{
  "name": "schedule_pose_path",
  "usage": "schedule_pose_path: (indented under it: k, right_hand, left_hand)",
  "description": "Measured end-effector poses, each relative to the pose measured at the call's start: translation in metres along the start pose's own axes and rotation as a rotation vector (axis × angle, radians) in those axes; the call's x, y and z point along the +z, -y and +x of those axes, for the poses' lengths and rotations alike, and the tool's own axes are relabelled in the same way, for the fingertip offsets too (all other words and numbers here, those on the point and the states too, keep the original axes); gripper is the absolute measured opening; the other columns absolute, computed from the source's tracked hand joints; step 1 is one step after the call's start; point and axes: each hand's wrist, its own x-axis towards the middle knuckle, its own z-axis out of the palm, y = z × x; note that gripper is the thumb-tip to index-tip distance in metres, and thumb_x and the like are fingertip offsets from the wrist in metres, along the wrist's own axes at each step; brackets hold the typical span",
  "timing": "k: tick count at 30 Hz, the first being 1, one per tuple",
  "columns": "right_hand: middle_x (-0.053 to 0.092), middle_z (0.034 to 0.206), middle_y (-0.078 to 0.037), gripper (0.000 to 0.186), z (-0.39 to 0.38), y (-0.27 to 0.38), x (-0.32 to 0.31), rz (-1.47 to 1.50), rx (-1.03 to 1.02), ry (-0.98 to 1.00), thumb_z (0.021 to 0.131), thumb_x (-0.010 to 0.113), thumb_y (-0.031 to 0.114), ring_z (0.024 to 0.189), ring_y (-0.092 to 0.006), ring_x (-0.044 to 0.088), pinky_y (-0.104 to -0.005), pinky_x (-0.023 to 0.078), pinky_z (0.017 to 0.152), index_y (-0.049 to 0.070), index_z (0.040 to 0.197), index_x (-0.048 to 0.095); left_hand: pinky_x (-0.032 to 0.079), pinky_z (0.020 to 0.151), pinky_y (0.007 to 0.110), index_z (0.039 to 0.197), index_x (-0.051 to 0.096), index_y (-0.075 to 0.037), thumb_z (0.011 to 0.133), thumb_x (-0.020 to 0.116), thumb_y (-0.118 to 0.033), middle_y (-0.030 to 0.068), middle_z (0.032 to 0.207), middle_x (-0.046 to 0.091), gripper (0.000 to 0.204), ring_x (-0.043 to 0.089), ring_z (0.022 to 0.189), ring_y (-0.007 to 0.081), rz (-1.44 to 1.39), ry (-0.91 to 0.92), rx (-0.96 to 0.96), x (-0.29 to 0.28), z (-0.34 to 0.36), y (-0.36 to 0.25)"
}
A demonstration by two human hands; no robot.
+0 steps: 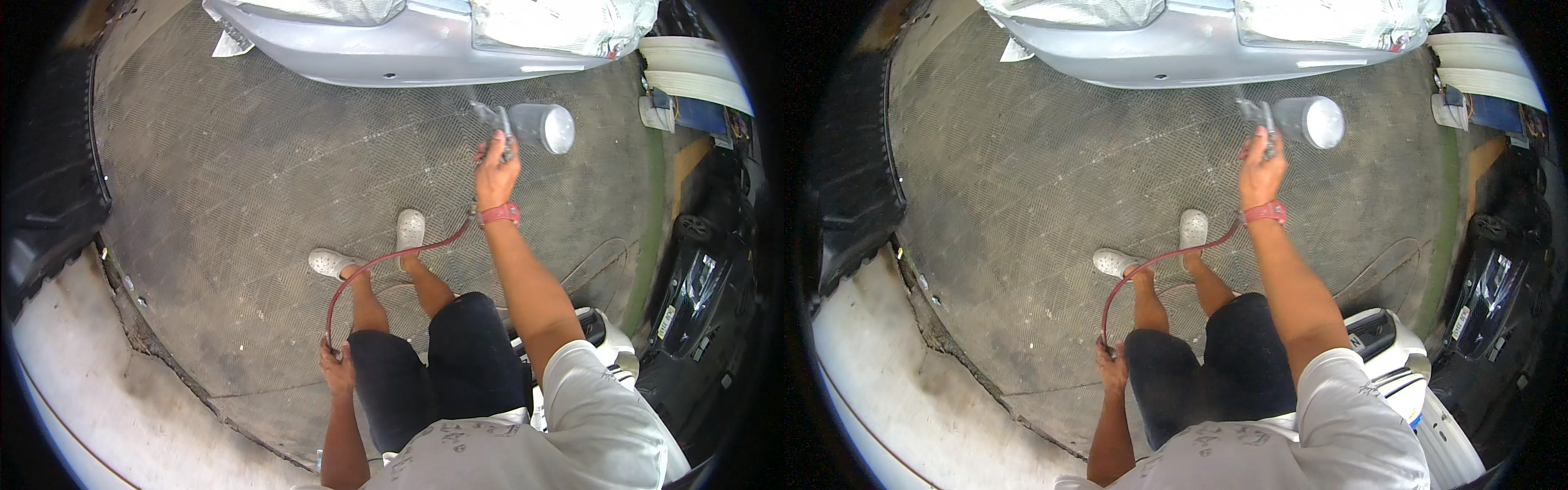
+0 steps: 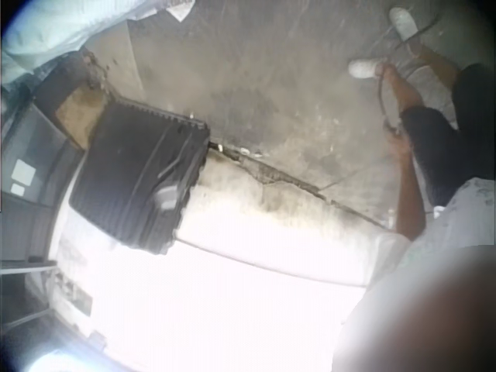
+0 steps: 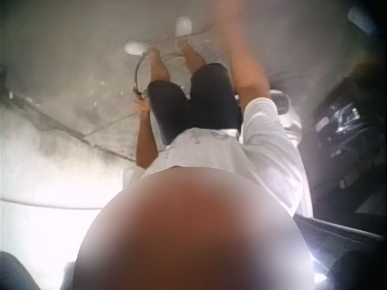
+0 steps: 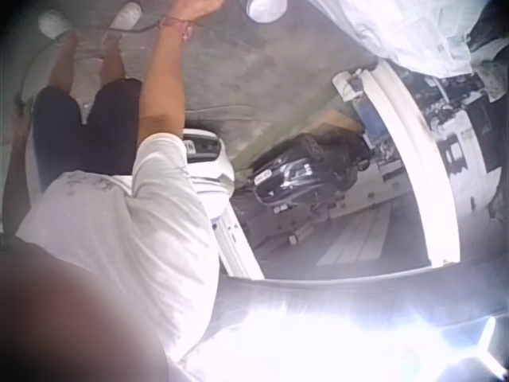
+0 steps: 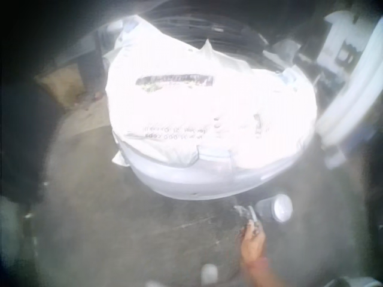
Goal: The person uses a spray gun to apply paint to a car bumper that is partially covered with newspaper. The person moves around the bumper, spraying different sections in steady passes.
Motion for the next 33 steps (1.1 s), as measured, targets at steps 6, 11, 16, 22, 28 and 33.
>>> schedule_pose_path:
  k: [6,11,16,22,28,33]
  right_hand:
    - [0.066,0.077,-0.006,0.04,0.062,-0.001,-0.063,-0.045,0.025,-0.24,0.115,0.058,0.035,0.065,-0.0127,0.062,-0.0311,0.052,0.06,-0.003,0.119,0.066]
    - [0.067,0.078,-0.007,0.041,0.071,0.012,-0.058,-0.08,-0.015,-0.249,0.115,0.057,0.037,0.063,-0.0138,0.062,-0.0318,0.052,0.059,-0.003,0.117,0.066]
    - [0.068,0.079,-0.005,0.037,0.017,0.035,-0.012,-0.137,-0.033,0.071,0.116,0.056,0.033,0.064,-0.0116,0.063,-0.0286,0.05,0.056,-0.002,0.121,0.067]
    - [0.077,0.095,-0.017,0.042,-0.061,0.067,0.068,-0.106,-0.129,0.326,0.112,0.062,0.027,0.078,-0.0269,0.073,-0.0402,0.059,0.073,0.0,0.144,0.065]
    - [0.076,0.085,-0.012,0.048,-0.08,0.096,0.107,0.169,-0.011,0.515,0.111,0.064,0.033,0.073,-0.0214,0.073,-0.0363,0.059,0.069,-0.002,0.144,0.065]
    - [0.07,0.08,-0.005,0.04,-0.056,0.099,0.081,0.071,0.04,0.352,0.115,0.058,0.033,0.065,-0.0108,0.064,-0.0283,0.051,0.057,-0.002,0.132,0.067]
  left_hand:
    - [0.045,0.113,0.051,0.161,0.043,0.002,0.106,0.066,-0.052,0.0281,0.144,0.06,0.081,0.061,0.126,0.0397,0.023,0.057,0.123,0.006,-0.004,-0.036]
    - [0.046,0.114,0.05,0.162,0.042,0.002,0.105,0.069,-0.049,0.028,0.147,0.058,0.08,0.06,0.128,0.0397,-0.037,0.062,0.099,0.009,-0.008,-0.045]
    - [0.048,0.11,0.051,0.161,0.042,0.003,0.104,0.072,-0.045,0.0275,0.144,0.06,0.08,0.06,0.126,0.0399,-0.049,0.021,0.01,0.005,-0.006,-0.024]
    - [0.051,0.103,0.051,0.16,0.041,0.005,0.104,0.073,-0.041,0.0283,0.138,0.062,0.079,0.064,0.117,0.0408,-0.058,-0.116,-0.065,-0.001,-0.011,0.03]
    - [0.052,0.098,0.047,0.16,0.038,0.005,0.105,0.072,-0.04,0.0234,0.125,0.063,0.079,0.064,0.109,0.0345,-0.083,-0.093,-0.187,-0.007,-0.023,0.052]
    - [0.052,0.103,0.052,0.159,0.037,0.011,0.105,0.071,-0.043,0.0319,0.138,0.062,0.084,0.066,0.118,0.0424,-0.164,-0.035,-0.167,-0.003,-0.028,0.049]
